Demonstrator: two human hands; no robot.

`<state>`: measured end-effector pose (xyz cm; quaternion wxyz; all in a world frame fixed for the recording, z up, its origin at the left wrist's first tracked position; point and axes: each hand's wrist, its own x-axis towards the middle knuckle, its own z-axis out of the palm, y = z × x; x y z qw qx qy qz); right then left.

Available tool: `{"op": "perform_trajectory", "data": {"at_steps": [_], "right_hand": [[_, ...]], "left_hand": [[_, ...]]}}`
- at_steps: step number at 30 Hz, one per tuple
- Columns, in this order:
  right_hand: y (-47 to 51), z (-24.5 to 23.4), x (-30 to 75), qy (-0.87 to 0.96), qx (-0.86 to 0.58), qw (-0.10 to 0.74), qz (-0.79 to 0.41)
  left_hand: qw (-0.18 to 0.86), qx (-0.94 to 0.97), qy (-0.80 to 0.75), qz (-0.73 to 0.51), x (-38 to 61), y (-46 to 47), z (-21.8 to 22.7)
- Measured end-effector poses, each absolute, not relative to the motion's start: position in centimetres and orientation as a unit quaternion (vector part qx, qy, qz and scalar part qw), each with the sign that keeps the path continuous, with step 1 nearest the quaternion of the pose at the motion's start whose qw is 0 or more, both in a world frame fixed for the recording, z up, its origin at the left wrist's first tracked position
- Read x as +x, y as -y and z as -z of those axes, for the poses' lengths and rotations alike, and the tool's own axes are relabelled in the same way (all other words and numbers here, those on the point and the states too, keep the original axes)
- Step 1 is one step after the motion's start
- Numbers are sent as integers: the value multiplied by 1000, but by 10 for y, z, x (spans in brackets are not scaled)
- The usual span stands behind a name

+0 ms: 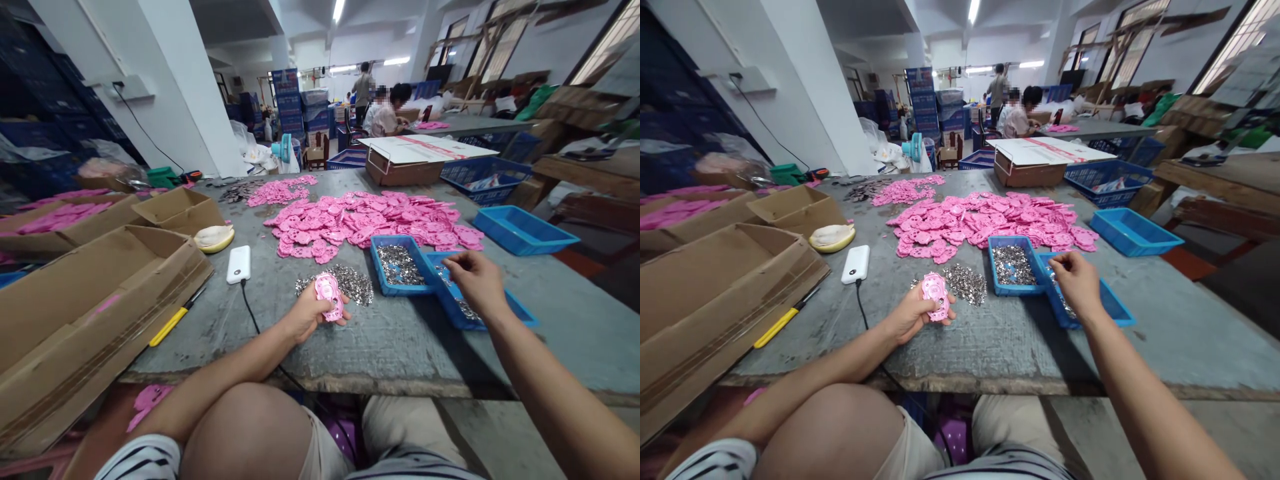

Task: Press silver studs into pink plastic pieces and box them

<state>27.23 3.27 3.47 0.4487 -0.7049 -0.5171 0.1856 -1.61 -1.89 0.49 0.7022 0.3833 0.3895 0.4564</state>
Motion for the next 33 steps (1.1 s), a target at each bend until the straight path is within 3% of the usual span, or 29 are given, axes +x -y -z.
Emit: {"op": "perform_trajectory", "data": {"at_steps": [3, 6, 14, 20, 26, 33], "right_hand": [[-26, -34, 241, 532, -577, 509, -353], [-19, -31, 208, 529, -498, 506, -464], [-14, -17, 167, 526, -458, 438, -567], [-12, -20, 157, 419, -397, 434, -692], [-10, -22, 158, 382, -383, 412, -733], [-8, -19, 156, 436, -408, 422, -682]], "left_hand": [[700, 380, -398, -455, -14, 18, -5], [701, 381, -400, -452, -13, 17, -5], [708, 378, -390, -451, -15, 17, -3], [717, 381, -372, -450, -15, 15, -1], [722, 385, -365, -444, -16, 16, -4], [719, 386, -361, -451, -15, 17, -8]]}}
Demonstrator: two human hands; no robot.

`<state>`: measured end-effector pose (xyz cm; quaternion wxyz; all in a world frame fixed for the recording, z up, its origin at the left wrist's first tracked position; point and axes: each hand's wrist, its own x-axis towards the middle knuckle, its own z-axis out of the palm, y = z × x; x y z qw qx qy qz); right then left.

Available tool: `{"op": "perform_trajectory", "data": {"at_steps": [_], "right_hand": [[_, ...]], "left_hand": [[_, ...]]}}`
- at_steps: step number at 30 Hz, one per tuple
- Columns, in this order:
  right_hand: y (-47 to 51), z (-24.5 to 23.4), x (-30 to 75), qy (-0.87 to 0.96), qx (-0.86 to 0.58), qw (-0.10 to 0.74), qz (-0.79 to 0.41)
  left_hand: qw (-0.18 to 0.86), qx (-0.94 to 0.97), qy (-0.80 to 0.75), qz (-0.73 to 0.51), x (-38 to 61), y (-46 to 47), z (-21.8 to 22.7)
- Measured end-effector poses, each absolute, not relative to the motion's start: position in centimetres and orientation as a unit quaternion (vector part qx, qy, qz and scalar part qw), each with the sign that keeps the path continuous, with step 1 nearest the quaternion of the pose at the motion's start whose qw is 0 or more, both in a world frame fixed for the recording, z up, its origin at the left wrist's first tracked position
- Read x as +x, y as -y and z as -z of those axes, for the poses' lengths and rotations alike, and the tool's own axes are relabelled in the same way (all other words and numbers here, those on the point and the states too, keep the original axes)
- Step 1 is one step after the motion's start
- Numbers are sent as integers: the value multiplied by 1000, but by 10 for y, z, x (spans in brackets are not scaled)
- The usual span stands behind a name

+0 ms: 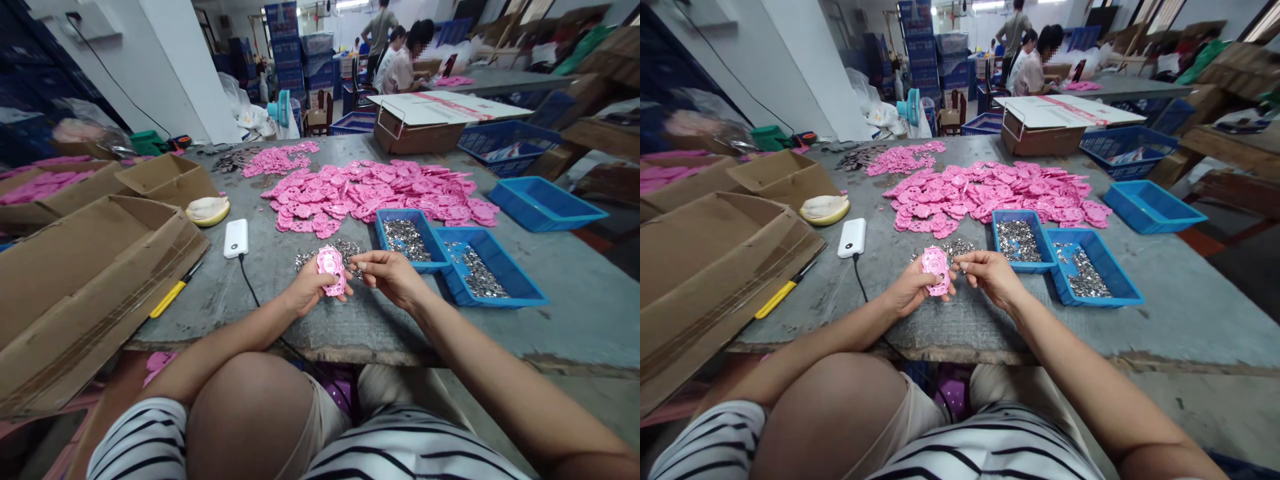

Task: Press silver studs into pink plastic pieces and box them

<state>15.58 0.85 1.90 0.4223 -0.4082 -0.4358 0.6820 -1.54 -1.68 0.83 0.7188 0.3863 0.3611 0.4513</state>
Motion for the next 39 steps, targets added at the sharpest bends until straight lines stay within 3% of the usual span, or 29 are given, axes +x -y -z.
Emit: {"op": "perform_trajectory", "data": {"at_steps": [10, 20, 33, 39], "right_hand": [[-4, 0, 145, 628, -456, 435, -456], [-9, 1, 138, 621, -493, 415, -446], [-9, 2, 130, 659, -526, 379, -381], [-6, 4, 125, 624, -497, 405, -447]], "left_hand": [[695, 379, -391, -470, -11, 13, 0], [552, 443, -486, -514, -9, 9, 4], [257, 649, -603, -386, -16, 12, -1], [200, 664, -609, -384, -17, 10, 2]]}}
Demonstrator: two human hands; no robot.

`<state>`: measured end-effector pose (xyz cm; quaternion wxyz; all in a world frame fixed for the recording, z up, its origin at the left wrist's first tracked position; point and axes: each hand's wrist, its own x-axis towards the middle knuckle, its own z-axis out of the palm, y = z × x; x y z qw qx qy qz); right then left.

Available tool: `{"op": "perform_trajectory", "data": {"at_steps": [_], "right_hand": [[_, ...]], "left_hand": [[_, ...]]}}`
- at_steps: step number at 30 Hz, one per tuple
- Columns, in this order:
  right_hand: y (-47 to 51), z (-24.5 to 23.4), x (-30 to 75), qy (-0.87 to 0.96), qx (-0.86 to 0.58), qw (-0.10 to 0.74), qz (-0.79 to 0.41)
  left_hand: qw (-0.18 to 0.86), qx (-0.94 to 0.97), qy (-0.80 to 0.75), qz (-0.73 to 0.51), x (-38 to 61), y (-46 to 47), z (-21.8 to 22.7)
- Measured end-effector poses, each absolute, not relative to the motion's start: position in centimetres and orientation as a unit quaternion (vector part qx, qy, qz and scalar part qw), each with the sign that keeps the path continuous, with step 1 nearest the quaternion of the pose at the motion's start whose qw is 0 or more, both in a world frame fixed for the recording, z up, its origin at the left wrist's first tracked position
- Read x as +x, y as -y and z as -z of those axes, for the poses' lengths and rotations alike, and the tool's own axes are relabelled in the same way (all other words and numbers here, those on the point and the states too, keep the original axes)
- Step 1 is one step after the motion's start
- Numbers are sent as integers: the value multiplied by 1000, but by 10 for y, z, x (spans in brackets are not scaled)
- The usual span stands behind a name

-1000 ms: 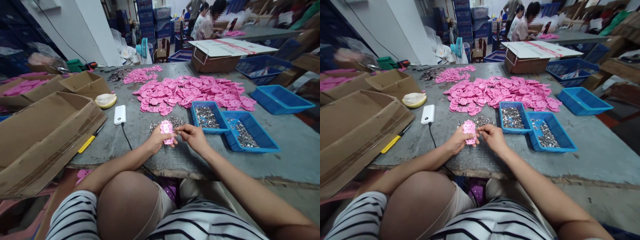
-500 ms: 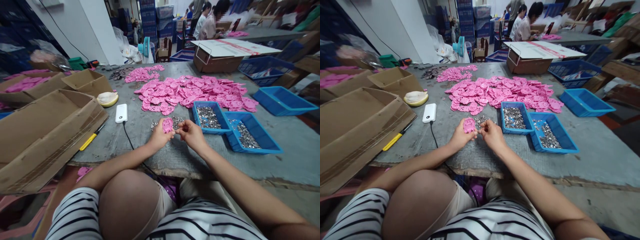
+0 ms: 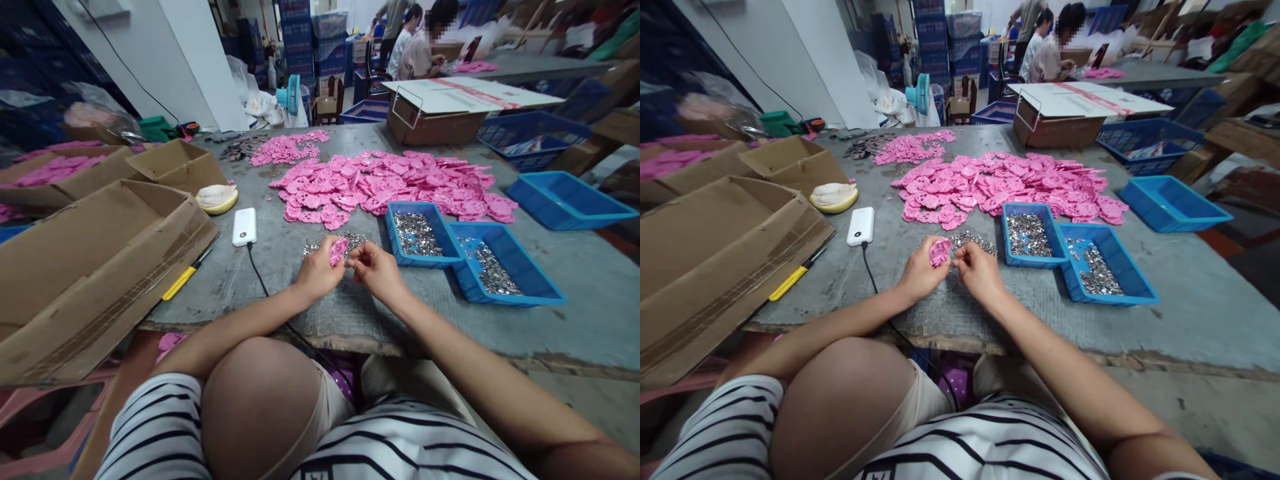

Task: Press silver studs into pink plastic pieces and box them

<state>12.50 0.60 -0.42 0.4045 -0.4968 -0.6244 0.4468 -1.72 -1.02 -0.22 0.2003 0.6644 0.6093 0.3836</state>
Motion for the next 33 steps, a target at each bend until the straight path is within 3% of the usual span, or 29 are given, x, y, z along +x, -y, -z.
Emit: {"op": "perform_trajectory", "data": {"at_steps": [6, 13, 18, 25, 33], "right_hand": [[0, 5, 120, 543, -474, 437, -538], [-3, 14, 113, 559, -471, 484, -481], [-7, 21, 116, 613, -461, 481, -424], [-13, -3, 136, 731, -381, 446, -349], [-16, -19, 148, 839, -340, 308, -294]], "left_hand": [[195, 618, -596, -474, -18, 6, 7], [225, 598, -581, -504, -18, 5, 9], [411, 522, -533, -523, -15, 6, 7], [693, 398, -340, -496, -17, 9, -5], [752, 404, -269, -446, -22, 9, -5]]}}
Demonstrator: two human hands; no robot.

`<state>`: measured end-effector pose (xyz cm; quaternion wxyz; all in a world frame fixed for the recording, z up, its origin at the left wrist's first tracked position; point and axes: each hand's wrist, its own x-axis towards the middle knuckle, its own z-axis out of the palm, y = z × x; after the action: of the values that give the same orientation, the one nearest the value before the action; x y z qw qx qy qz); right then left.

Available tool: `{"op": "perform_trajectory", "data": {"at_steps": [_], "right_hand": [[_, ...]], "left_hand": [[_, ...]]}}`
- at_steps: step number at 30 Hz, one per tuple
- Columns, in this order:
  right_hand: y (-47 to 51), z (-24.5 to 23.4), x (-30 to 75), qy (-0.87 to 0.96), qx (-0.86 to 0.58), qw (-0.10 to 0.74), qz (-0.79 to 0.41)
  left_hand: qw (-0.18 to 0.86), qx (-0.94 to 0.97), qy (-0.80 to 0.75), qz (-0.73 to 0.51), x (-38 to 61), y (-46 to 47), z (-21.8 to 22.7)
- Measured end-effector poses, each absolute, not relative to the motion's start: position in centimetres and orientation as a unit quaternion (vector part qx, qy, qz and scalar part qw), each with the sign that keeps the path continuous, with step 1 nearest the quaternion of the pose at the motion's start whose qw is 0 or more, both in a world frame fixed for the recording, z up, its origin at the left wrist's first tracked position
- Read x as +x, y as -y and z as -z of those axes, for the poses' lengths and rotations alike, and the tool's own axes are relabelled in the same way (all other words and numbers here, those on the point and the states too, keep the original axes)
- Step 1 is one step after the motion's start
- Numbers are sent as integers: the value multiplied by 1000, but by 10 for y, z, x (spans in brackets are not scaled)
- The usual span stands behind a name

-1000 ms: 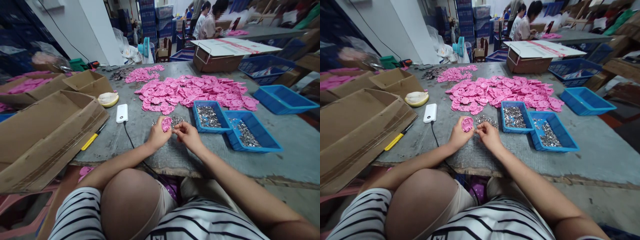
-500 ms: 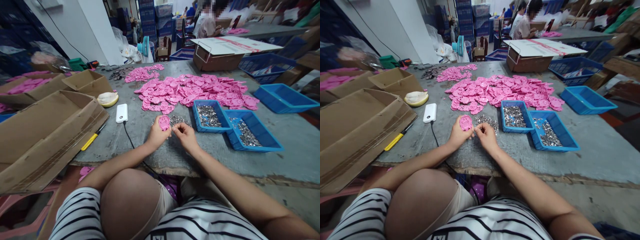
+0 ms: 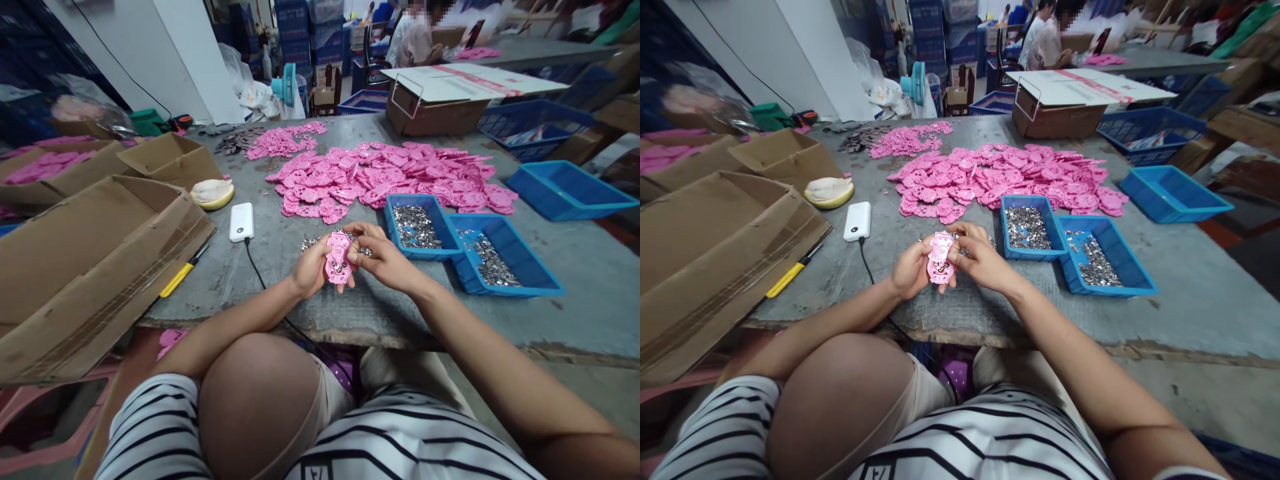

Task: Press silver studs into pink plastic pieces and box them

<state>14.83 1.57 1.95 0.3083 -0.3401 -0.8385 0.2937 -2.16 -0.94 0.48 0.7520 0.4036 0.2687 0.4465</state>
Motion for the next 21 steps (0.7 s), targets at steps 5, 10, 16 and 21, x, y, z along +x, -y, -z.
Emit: {"op": "perform_trajectory", "data": {"at_steps": [5, 10, 16, 21], "right_hand": [[-17, -19, 149, 860, -317, 274, -292], [-19, -19, 150, 868, -306, 265, -289], [-21, -20, 150, 875, -299, 251, -285], [-22, -21, 150, 883, -290, 230, -288]], "left_hand": [[751, 422, -263, -435, -22, 11, -5], [746, 429, -278, -426, -21, 13, -5], [744, 435, -294, -414, -20, 14, -6], [746, 438, -300, -402, -20, 14, -7]]}}
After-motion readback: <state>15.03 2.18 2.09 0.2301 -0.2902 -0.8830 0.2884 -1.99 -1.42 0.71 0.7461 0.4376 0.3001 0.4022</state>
